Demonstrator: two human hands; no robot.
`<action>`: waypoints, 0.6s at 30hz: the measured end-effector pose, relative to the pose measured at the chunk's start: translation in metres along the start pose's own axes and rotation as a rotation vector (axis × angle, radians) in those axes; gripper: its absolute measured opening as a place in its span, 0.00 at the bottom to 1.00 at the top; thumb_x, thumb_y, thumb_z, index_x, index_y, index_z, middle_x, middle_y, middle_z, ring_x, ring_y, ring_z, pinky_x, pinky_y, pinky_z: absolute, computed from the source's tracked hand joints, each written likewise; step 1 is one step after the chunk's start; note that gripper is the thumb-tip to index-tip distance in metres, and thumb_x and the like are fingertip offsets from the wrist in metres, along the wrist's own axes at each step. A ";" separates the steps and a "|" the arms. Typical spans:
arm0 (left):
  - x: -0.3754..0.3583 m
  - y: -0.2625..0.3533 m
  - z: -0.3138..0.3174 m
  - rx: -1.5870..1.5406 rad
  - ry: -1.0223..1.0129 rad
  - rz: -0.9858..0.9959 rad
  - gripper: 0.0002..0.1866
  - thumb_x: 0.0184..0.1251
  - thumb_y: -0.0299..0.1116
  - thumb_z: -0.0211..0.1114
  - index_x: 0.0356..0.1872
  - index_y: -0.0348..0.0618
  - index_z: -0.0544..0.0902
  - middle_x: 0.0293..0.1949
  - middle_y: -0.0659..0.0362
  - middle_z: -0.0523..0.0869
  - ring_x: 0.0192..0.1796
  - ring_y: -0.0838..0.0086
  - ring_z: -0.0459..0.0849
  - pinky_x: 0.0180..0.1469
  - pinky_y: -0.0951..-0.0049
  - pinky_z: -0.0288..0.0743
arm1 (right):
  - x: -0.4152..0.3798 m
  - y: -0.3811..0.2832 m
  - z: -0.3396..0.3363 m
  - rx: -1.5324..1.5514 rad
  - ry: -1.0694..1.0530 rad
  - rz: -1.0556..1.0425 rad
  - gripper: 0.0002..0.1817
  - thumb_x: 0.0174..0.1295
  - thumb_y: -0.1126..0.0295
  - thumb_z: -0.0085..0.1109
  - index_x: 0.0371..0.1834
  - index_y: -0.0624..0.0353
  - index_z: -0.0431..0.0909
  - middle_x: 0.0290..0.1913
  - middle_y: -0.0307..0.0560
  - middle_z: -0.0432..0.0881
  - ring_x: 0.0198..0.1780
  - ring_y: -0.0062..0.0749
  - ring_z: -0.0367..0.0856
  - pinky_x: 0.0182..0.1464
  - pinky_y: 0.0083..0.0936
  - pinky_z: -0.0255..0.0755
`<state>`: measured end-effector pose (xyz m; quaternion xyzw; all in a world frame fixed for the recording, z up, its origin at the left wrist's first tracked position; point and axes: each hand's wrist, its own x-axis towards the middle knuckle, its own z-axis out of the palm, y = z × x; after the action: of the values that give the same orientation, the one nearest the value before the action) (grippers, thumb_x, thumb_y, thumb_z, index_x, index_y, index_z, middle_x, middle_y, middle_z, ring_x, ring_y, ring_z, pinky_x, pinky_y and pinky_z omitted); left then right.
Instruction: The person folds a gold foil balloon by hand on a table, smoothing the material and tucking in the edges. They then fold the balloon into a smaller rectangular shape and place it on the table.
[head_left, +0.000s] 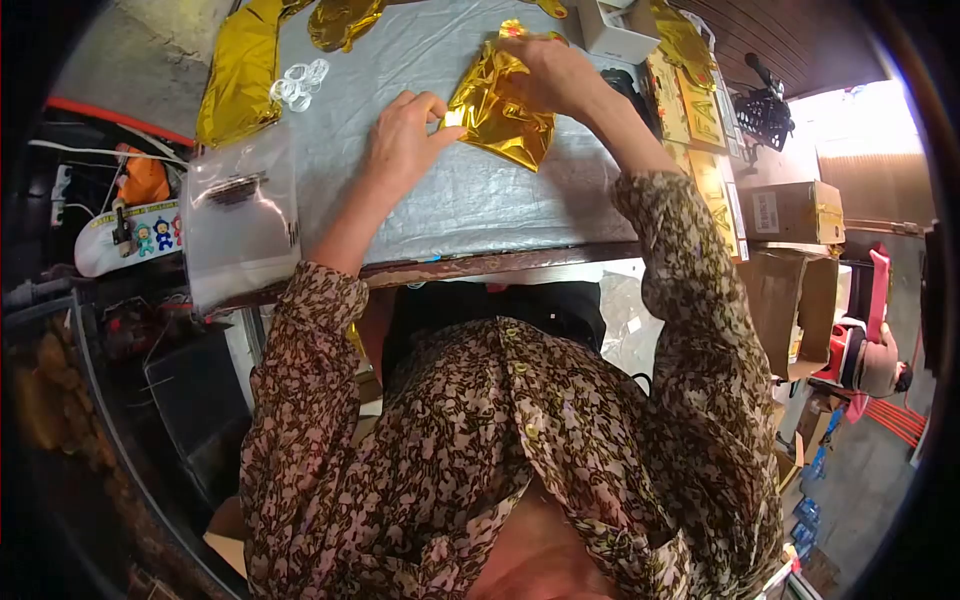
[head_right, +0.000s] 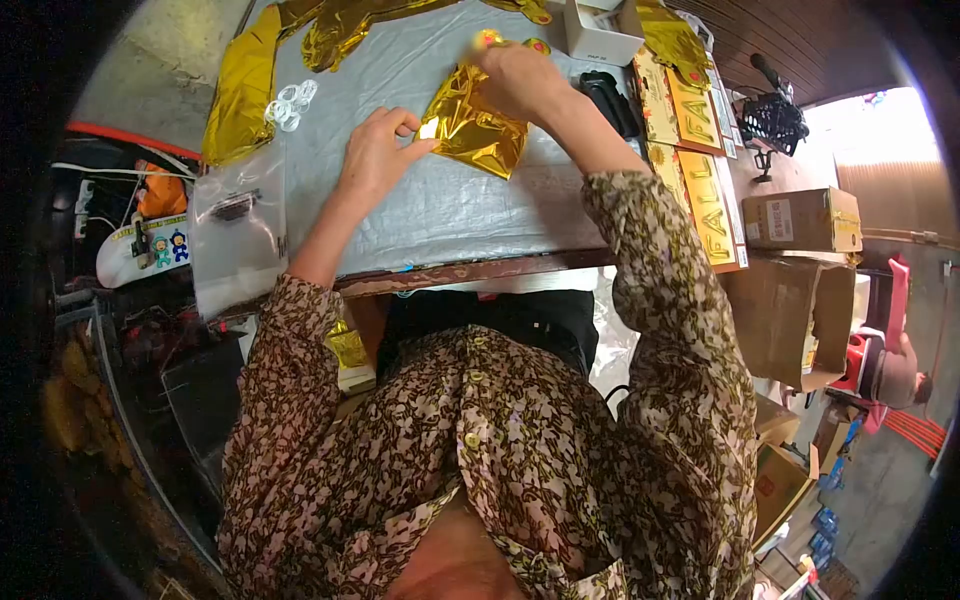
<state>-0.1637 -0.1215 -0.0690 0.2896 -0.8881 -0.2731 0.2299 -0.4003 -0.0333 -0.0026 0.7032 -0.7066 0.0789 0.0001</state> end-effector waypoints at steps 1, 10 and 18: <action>0.000 0.000 0.000 0.018 0.000 0.006 0.18 0.59 0.40 0.82 0.42 0.41 0.87 0.41 0.53 0.88 0.41 0.63 0.88 0.45 0.61 0.82 | -0.005 -0.006 -0.009 -0.003 -0.003 -0.006 0.29 0.64 0.59 0.70 0.67 0.57 0.78 0.58 0.59 0.86 0.56 0.55 0.86 0.57 0.45 0.81; 0.011 0.018 -0.009 -0.053 -0.169 -0.200 0.24 0.60 0.45 0.82 0.51 0.40 0.88 0.43 0.57 0.91 0.44 0.70 0.89 0.48 0.66 0.82 | -0.116 -0.050 0.018 0.383 0.045 0.579 0.23 0.61 0.54 0.78 0.40 0.67 0.87 0.33 0.56 0.90 0.36 0.46 0.90 0.41 0.38 0.82; 0.039 0.000 -0.001 -0.517 -0.401 -0.325 0.22 0.68 0.42 0.78 0.54 0.37 0.87 0.37 0.63 0.90 0.38 0.81 0.85 0.40 0.78 0.75 | -0.119 -0.044 0.036 0.695 0.257 0.670 0.14 0.62 0.66 0.76 0.43 0.67 0.90 0.36 0.56 0.92 0.36 0.42 0.91 0.42 0.34 0.82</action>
<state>-0.1916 -0.1468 -0.0589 0.3000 -0.7595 -0.5729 0.0701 -0.3508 0.0810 -0.0462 0.3807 -0.8199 0.3913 -0.1725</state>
